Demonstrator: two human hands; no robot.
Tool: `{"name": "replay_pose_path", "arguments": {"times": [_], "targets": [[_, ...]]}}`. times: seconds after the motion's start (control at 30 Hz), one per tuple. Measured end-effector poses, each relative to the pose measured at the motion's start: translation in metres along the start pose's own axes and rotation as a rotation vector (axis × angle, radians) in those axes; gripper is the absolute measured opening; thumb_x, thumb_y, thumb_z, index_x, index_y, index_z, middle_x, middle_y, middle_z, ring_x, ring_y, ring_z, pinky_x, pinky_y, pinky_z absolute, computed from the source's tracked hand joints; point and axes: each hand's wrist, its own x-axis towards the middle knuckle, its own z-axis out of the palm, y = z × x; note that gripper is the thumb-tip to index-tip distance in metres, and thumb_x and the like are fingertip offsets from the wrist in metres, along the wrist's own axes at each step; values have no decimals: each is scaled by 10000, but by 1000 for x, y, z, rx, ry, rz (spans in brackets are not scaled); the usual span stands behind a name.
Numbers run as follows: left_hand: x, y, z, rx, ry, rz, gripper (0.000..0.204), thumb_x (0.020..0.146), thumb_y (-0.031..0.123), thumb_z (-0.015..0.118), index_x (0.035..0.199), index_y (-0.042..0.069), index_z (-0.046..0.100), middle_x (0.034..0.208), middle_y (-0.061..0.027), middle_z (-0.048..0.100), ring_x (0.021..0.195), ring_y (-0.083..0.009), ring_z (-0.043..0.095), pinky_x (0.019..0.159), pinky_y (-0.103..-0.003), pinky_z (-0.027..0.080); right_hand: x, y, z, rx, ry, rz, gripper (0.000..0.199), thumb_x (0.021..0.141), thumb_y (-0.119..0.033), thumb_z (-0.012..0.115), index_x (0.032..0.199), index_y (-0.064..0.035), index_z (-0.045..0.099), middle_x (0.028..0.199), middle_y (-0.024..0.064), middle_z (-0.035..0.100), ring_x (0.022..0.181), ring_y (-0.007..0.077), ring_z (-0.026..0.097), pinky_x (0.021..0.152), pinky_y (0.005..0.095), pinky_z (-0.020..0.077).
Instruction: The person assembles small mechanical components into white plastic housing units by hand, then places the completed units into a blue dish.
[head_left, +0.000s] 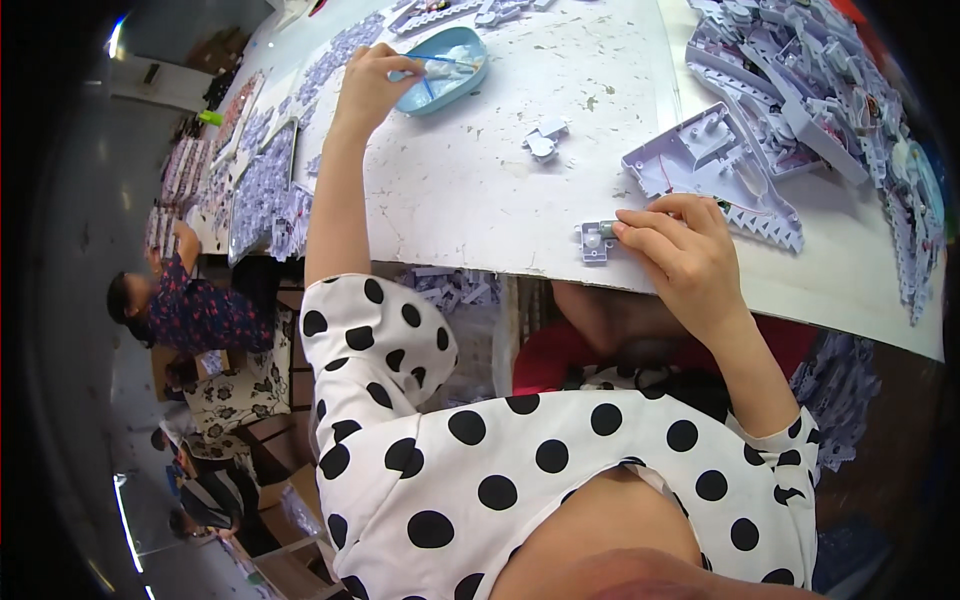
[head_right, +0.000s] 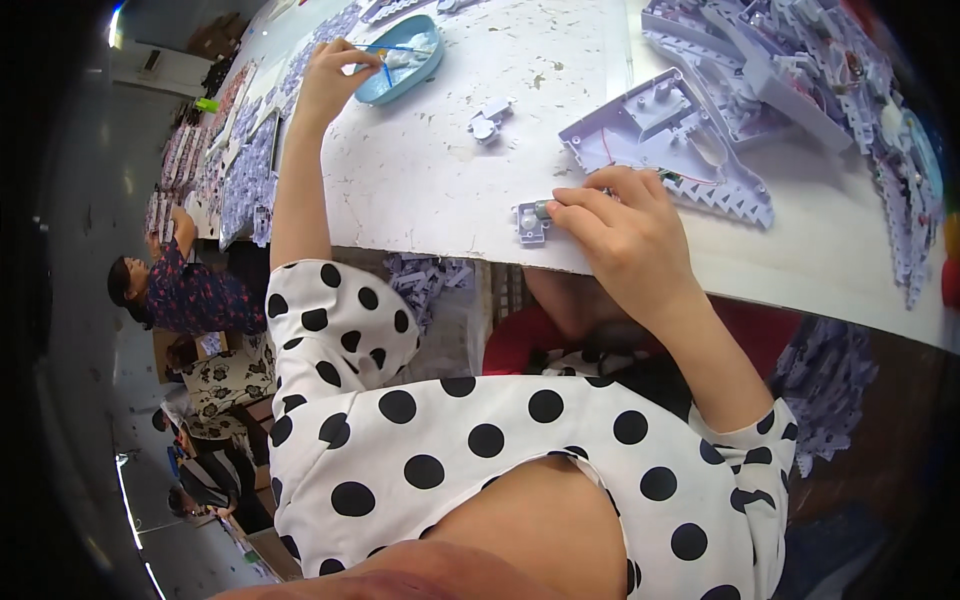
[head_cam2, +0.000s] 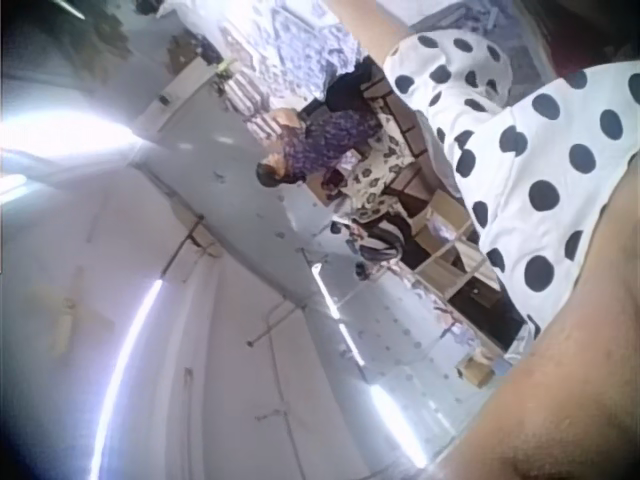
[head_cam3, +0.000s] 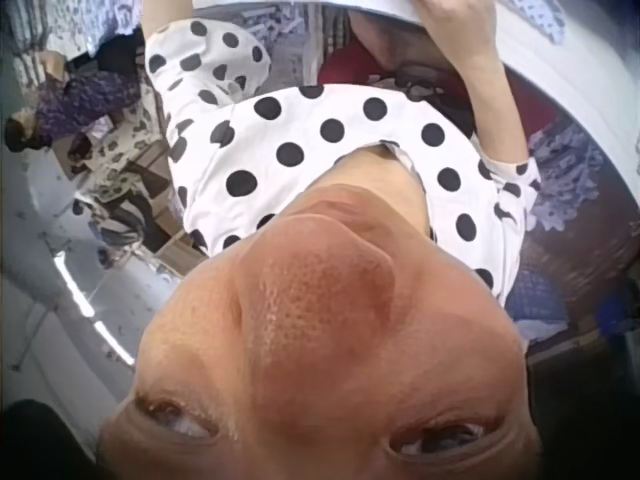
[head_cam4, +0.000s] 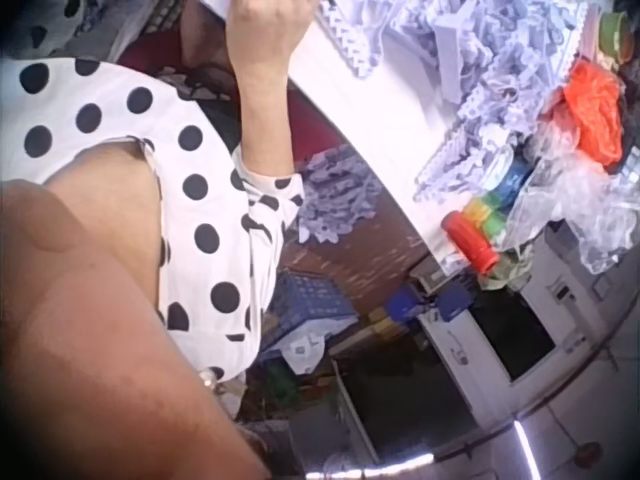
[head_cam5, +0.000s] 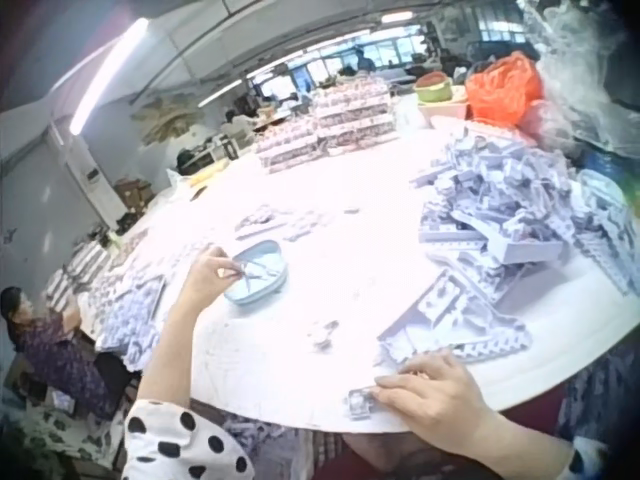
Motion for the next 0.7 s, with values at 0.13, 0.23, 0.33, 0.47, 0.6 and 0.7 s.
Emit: {"name": "replay_pose_path", "arguments": {"times": [0.13, 0.23, 0.33, 0.47, 0.6, 0.7], "targets": [[2, 12, -7, 189, -101, 234, 93, 766, 164, 759, 852, 187, 786, 934, 12, 618, 1010, -180, 538, 878, -324, 444, -1, 0, 1, 4, -9, 0, 190, 729, -93, 673, 915, -74, 707, 976, 10, 707, 931, 204, 592, 808, 353, 442], [5, 23, -3, 322, -193, 293, 84, 788, 134, 719, 827, 180, 778, 963, 8, 617, 1011, -173, 545, 941, -321, 409, -1, 1, 0, -2, 3, -3, 188, 731, -91, 670, 914, -72, 707, 979, 12, 706, 927, 205, 591, 806, 354, 442], [8, 24, -4, 411, -232, 350, 88, 791, 131, 709, 828, 177, 774, 983, 9, 611, 1012, -175, 543, 939, -316, 409, 0, 0, -1, 1, -6, 10, 173, 753, -88, 709, 926, -95, 716, 1007, -16, 712, 918, 204, 590, 802, 350, 444], [10, 24, -6, 446, -246, 431, 54, 798, 131, 695, 806, 144, 747, 987, 10, 601, 1002, -172, 540, 925, -312, 410, -1, 0, -1, 5, -4, 11, 178, 748, -88, 711, 925, -96, 715, 1002, -11, 711, 920, 204, 589, 811, 353, 439], [13, 20, -6, 492, -212, 491, 41, 793, 142, 709, 826, 131, 731, 985, 9, 606, 1010, -172, 539, 922, -311, 404, -2, -2, -2, 13, 8, 15, 176, 750, -86, 706, 925, -92, 713, 990, -4, 709, 922, 209, 588, 811, 355, 436], [9, 18, -16, 303, -48, 431, 94, 812, 117, 722, 904, 131, 733, 972, -2, 643, 971, -176, 574, 879, -294, 432, -4, -3, -4, 25, 13, 13, 171, 753, -88, 703, 924, -88, 711, 987, 2, 707, 923, 212, 588, 806, 356, 435]]}}
